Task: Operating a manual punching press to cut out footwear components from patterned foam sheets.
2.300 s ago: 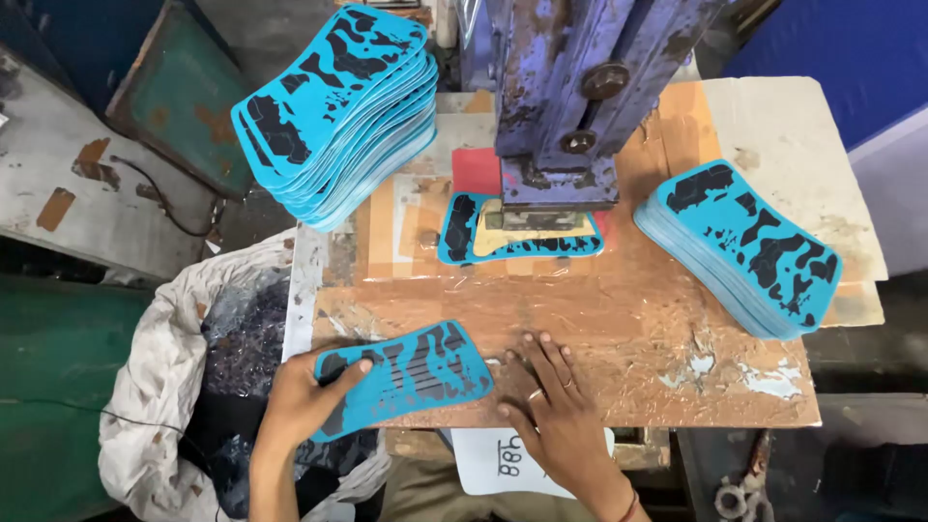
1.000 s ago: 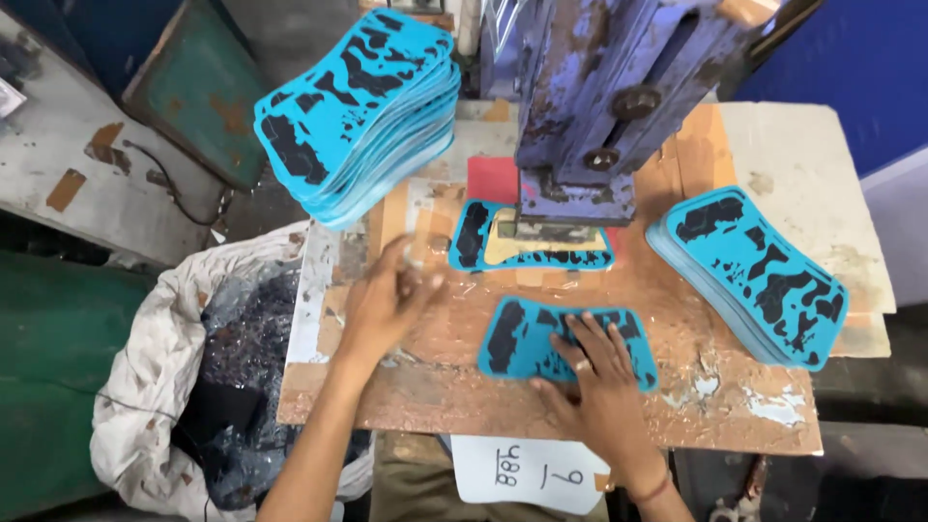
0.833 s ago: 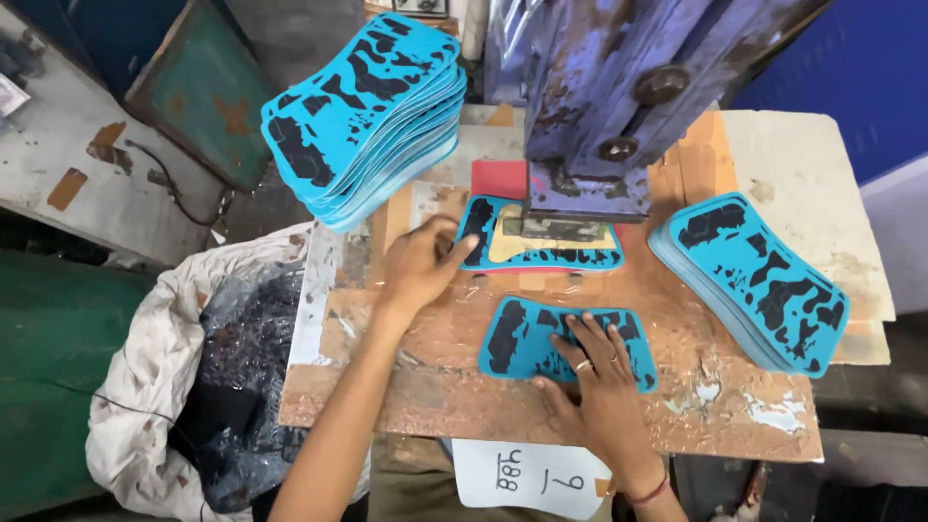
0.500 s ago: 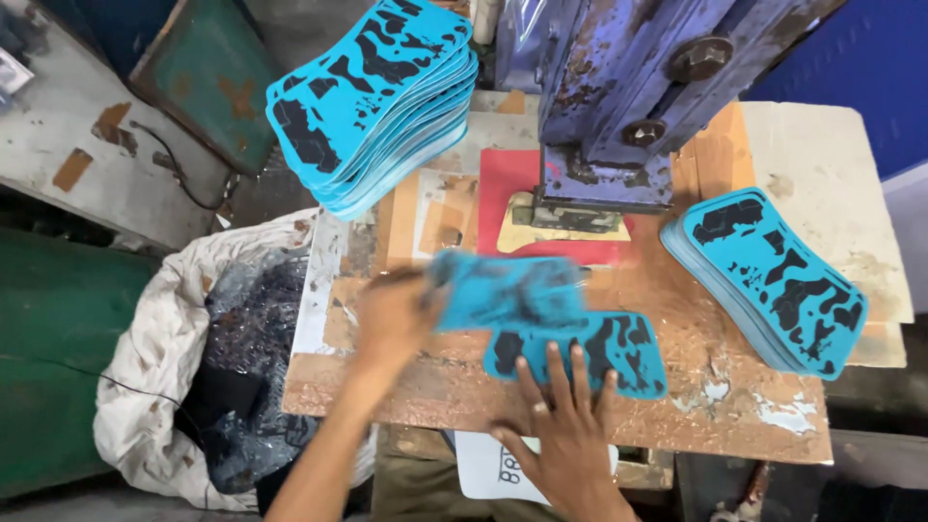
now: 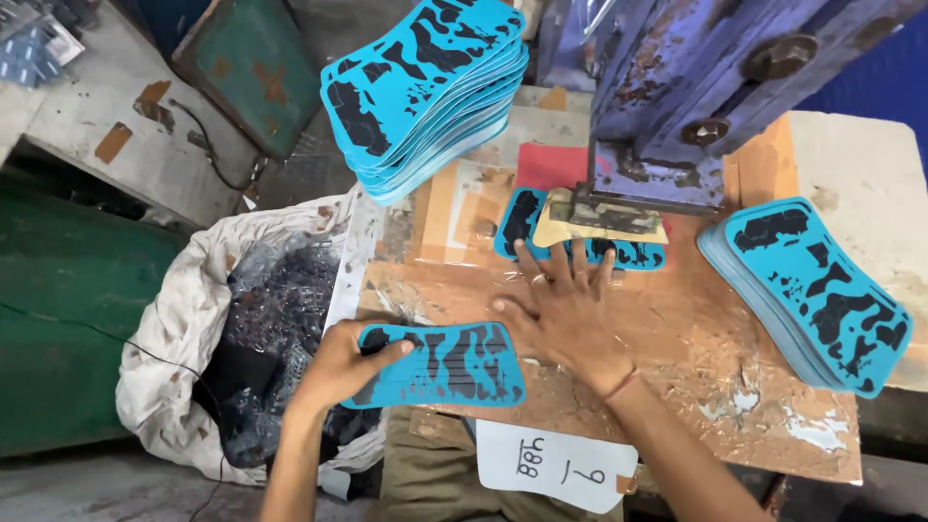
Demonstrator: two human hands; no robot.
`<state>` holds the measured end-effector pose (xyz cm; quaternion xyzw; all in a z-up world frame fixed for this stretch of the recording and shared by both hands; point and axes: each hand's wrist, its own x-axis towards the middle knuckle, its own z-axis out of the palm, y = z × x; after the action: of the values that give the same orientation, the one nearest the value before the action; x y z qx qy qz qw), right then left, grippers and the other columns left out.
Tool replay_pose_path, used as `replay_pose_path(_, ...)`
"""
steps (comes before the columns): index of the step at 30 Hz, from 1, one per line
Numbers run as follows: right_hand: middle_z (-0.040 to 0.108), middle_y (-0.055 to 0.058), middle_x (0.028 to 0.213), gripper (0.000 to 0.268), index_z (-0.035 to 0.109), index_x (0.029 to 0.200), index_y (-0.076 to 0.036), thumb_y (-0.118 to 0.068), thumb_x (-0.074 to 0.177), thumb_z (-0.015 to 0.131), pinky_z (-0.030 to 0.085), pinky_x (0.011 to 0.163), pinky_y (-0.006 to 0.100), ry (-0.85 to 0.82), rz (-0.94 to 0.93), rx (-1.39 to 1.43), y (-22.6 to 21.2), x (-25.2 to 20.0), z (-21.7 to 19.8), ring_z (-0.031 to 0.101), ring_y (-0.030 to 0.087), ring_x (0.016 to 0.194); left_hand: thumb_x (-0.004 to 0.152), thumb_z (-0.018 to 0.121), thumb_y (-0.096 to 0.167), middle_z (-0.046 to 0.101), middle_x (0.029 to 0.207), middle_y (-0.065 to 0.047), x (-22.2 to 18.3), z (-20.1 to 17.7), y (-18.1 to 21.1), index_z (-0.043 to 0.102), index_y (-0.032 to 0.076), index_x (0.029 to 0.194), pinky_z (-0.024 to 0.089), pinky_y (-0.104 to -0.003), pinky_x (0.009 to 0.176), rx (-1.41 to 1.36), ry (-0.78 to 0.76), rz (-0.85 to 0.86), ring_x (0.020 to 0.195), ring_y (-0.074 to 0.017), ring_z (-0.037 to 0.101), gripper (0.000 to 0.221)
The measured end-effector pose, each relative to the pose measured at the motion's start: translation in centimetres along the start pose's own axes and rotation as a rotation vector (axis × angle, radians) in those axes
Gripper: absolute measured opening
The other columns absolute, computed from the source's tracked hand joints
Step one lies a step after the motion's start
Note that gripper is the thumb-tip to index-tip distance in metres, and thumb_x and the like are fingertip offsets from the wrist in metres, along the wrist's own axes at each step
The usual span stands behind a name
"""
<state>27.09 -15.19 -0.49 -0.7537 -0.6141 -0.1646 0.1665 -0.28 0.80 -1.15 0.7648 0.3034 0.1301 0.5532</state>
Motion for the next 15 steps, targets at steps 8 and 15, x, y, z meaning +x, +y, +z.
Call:
replay_pose_path(8, 0.043, 0.022, 0.150, 0.066, 0.051, 0.149, -0.011, -0.049, 0.096, 0.061, 0.016, 0.117, 0.071, -0.056, 0.104, 0.154, -1.2, -2.6, -2.3, 0.033, 0.046, 0.145, 0.085, 0.079, 0.017, 0.078, 0.101, -0.007, 0.6, -0.5, 0.4, 0.075, 0.003, 0.109, 0.057, -0.030, 0.083, -0.013, -0.043, 0.088, 0.093, -0.0137, 0.073, 0.028)
replay_pose_path(15, 0.036, 0.022, 0.159, 0.062, 0.049, 0.146, -0.004, -0.036, 0.094, 0.061, 0.022, 0.121, 0.055, -0.075, 0.146, 0.249, -3.0, -9.6, -5.5, 0.028, 0.040, 0.151, 0.082, 0.080, 0.018, 0.079, 0.109, -0.006, -0.3, 0.0, 2.3, 0.073, 0.009, 0.117, 0.057, -0.032, 0.087, 0.026, -0.009, -0.050, 0.099, -0.0158, 0.073, 0.036)
